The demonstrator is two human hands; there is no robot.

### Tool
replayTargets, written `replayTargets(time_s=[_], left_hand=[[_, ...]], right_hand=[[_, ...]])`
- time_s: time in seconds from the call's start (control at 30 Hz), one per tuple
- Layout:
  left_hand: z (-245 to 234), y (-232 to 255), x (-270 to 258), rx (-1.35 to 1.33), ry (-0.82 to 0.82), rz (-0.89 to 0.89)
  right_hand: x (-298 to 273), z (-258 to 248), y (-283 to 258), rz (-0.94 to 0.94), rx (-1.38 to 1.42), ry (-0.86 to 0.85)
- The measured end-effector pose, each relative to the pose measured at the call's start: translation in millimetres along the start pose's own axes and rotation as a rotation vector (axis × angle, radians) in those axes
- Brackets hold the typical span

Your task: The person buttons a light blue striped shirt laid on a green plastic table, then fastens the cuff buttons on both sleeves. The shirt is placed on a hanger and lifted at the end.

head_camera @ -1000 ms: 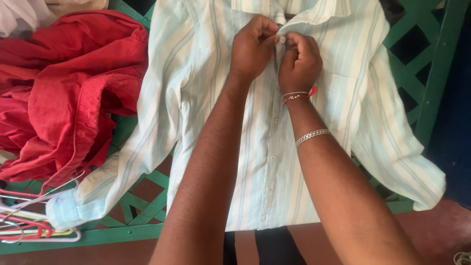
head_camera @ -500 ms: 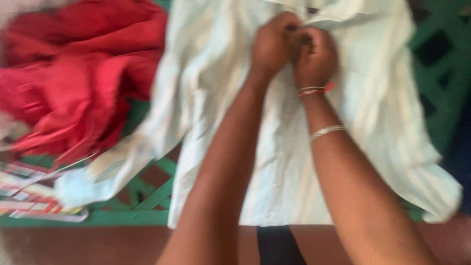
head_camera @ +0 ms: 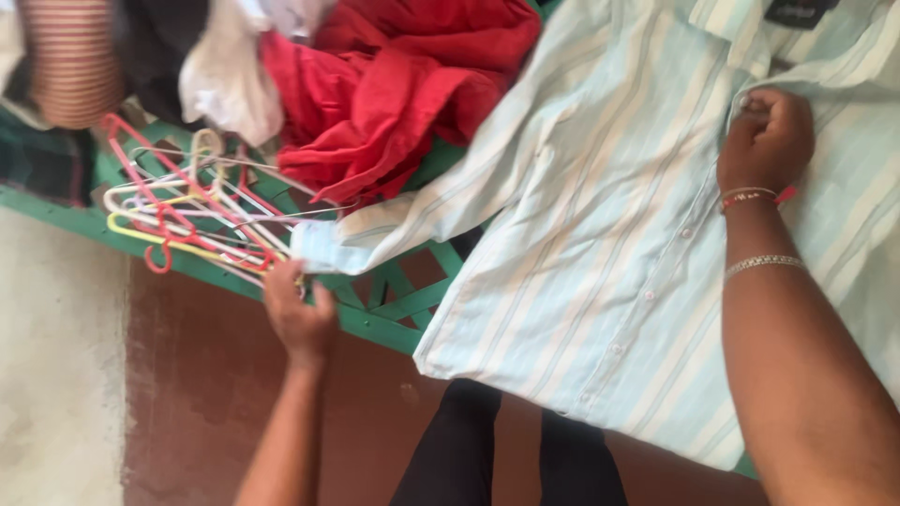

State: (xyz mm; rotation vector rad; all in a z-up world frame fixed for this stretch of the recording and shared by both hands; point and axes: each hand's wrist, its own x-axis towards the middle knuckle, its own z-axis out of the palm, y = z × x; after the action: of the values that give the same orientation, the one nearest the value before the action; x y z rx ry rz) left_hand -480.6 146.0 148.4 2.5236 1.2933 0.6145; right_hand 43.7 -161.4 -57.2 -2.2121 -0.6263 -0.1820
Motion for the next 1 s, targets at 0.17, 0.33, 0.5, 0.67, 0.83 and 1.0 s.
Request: replayTargets(time_s=[0.17, 0.33, 0.5, 0.67, 0.83, 1.0], left_hand=[[-5, -38, 62, 0.306, -0.2, 0.285], [21, -21, 86, 0.262, -0.291, 0.345], [18, 67, 42, -0.274, -0.232, 0.15], [0, 188, -3, -0.631, -0.394, 0.006], [1, 227, 2, -0.75, -0.568, -0.106], [3, 242, 14, -0.927, -0.808, -0.05]], right_hand=[[-20, -29, -1, 0.188, 0.395, -0.221], [-148, -85, -95, 0.086, 0.034, -0.173], [-196, -116, -269, 0.273, 0.341, -0.381], [-171, -153, -382, -0.22, 0.379, -0.458], [-133, -170, -383, -0.101, 0.143, -0.371], [-97, -205, -374, -0.012, 0.198, -0.444]])
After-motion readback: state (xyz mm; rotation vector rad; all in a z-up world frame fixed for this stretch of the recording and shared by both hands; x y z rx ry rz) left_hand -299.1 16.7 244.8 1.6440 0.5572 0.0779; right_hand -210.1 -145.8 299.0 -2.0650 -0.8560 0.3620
